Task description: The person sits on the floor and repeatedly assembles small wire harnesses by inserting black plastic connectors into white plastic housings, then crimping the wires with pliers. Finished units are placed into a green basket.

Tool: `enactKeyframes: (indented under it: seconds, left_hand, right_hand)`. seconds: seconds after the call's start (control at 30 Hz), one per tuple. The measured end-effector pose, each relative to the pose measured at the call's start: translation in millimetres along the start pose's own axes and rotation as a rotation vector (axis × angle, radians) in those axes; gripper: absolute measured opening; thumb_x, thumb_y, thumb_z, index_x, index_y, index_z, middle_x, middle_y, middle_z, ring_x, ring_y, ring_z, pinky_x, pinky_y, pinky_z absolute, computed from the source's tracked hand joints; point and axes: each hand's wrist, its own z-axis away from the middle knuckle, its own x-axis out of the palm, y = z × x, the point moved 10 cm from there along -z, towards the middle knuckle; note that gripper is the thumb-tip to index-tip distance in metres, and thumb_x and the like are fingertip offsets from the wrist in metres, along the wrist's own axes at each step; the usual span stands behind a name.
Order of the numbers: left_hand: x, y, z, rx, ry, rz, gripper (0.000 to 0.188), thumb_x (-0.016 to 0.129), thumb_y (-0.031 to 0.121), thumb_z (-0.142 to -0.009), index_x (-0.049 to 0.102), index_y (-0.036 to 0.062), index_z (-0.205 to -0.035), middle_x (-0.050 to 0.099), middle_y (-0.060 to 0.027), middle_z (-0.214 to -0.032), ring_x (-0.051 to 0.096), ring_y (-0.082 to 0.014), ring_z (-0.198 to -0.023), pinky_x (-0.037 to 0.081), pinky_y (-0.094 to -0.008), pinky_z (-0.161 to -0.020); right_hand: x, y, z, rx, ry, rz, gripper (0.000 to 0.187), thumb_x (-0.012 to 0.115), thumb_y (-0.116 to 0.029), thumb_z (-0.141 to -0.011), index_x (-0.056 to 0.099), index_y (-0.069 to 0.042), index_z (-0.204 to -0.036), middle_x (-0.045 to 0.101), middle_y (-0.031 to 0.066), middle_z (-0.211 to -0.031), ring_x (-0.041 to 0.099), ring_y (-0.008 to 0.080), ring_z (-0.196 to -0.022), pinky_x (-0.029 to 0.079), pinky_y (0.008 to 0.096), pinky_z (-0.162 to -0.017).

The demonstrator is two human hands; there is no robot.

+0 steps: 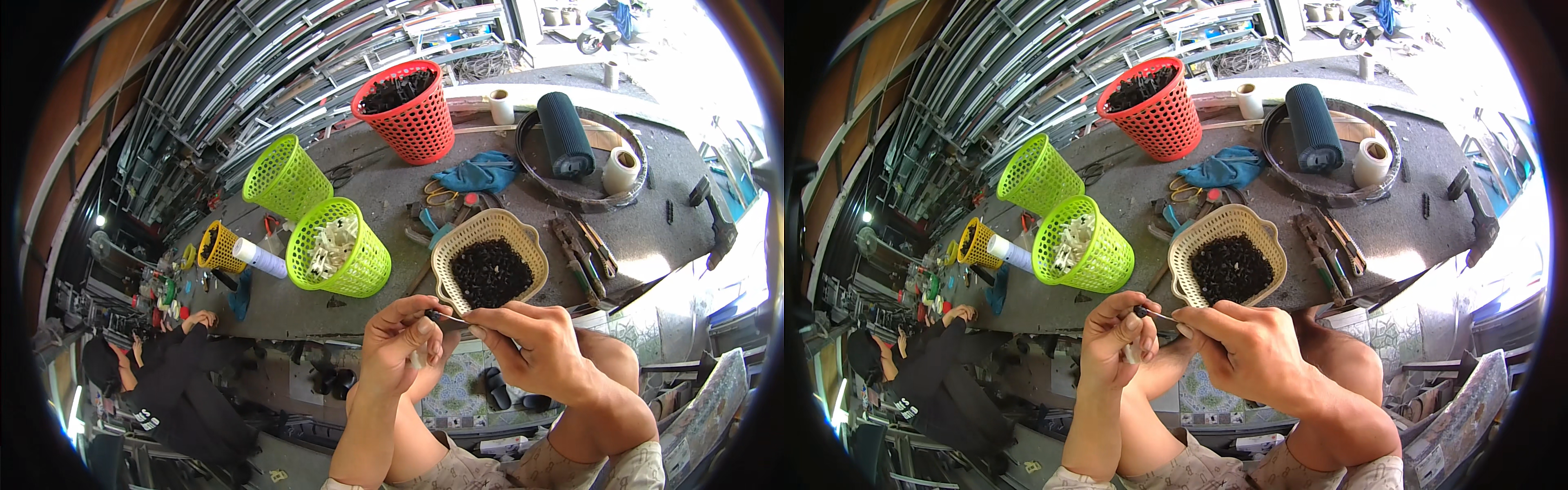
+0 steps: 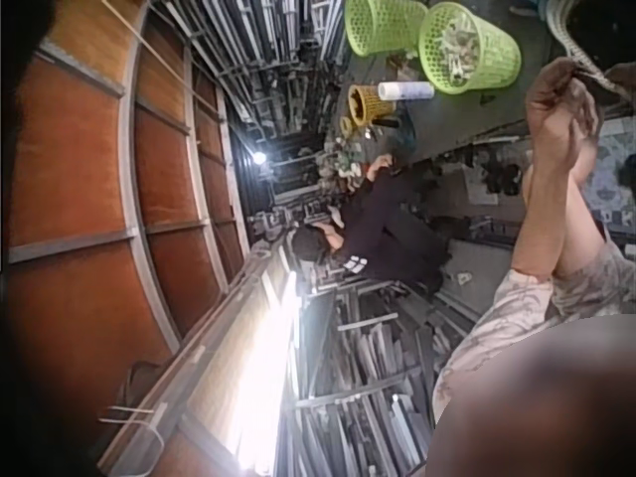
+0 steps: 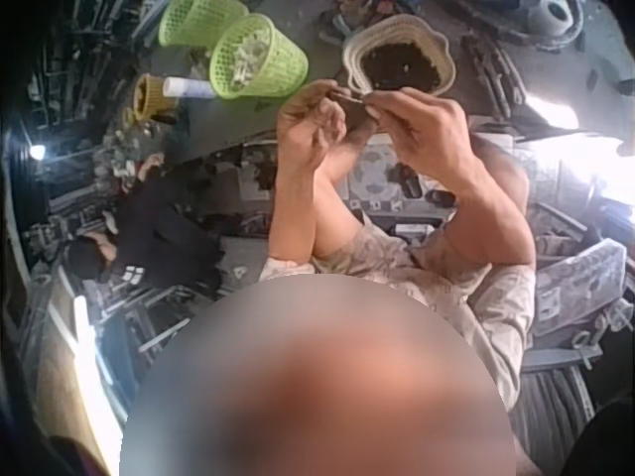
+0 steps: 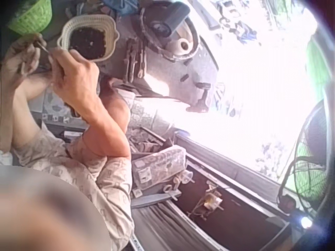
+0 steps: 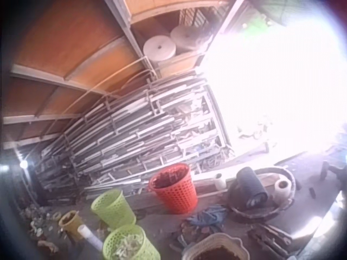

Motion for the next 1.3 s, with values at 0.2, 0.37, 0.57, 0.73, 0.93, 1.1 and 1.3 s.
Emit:
enactKeyframes:
  seconds: [0.2,0.37,0.57,0.73,0.93,1.1,1.3]
  left_hand:
    - [0,2,-1,0.022,0.042,0.008,0.035,0.069,0.004,-0.100,0.068,0.0039,-0.134,0.070,-0.0205,-0.120,0.064,-0.0186,-0.070,0.053,-0.0307,-0.055]
    - [2,-1,2,-0.013,0.026,-0.019,0.035,0.068,0.003,-0.100,0.069,0.0049,-0.135,0.070,-0.0201,-0.120,0.063,-0.0179,-0.069,0.052,-0.0306,-0.053]
    - [2,-2,1,-0.012,0.025,-0.032,0.034,0.067,0.002,-0.101,0.068,0.0034,-0.134,0.070,-0.0199,-0.119,0.062,-0.0166,-0.068,0.052,-0.0306,-0.053]
    - [2,-3,1,-0.009,0.043,-0.013,0.032,0.067,0.003,-0.101,0.067,0.0027,-0.133,0.071,-0.0195,-0.117,0.061,-0.0147,-0.068,0.051,-0.0301,-0.053]
    - [5,2,1,0.003,0.065,-0.128,0.028,0.071,0.003,-0.099,0.071,0.0009,-0.126,0.074,-0.0186,-0.113,0.061,-0.0119,-0.066,0.053,-0.0287,-0.054]
    - [-1,-5,6,-0.040,0.172,-0.405,0.026,0.069,-0.006,-0.096,0.075,-0.0006,-0.121,0.078,-0.0125,-0.105,0.062,-0.0077,-0.069,0.053,-0.0240,-0.059]
    - [4,-27,11,-0.146,0.036,0.019,0.035,0.067,0.015,-0.104,0.068,0.0035,-0.138,0.073,-0.0056,-0.115,0.061,-0.0082,-0.073,0.049,-0.0245,-0.053]
  right_hand:
    - [3,-2,1,-0.025,-0.050,0.015,0.032,0.072,0.001,-0.085,0.074,-0.010,-0.115,0.073,0.0083,-0.083,0.072,0.0292,-0.064,0.058,0.0383,-0.055]
    - [4,0,2,-0.029,-0.051,0.033,0.034,0.071,0.002,-0.083,0.073,-0.010,-0.115,0.073,0.0085,-0.084,0.072,0.0299,-0.064,0.058,0.0388,-0.055]
    - [2,0,2,-0.027,-0.065,0.061,0.038,0.071,0.003,-0.080,0.073,-0.011,-0.115,0.073,0.0080,-0.083,0.071,0.0295,-0.063,0.058,0.0390,-0.055]
    - [3,-2,-1,-0.025,-0.049,0.049,0.037,0.071,0.003,-0.080,0.073,-0.012,-0.114,0.072,0.0075,-0.082,0.071,0.0297,-0.062,0.057,0.0389,-0.054]
    - [5,3,5,-0.016,-0.065,0.096,0.036,0.072,0.001,-0.081,0.074,-0.013,-0.114,0.071,0.0074,-0.081,0.070,0.0297,-0.061,0.056,0.0394,-0.053]
    - [12,4,2,0.033,-0.133,0.203,0.022,0.074,0.003,-0.084,0.079,-0.005,-0.103,0.070,0.0127,-0.077,0.069,0.0295,-0.062,0.054,0.0372,-0.057]
    - [11,-22,-6,-0.070,-0.018,0.213,0.017,0.074,0.004,-0.080,0.078,-0.001,-0.096,0.066,0.0142,-0.072,0.062,0.0327,-0.061,0.047,0.0399,-0.059]
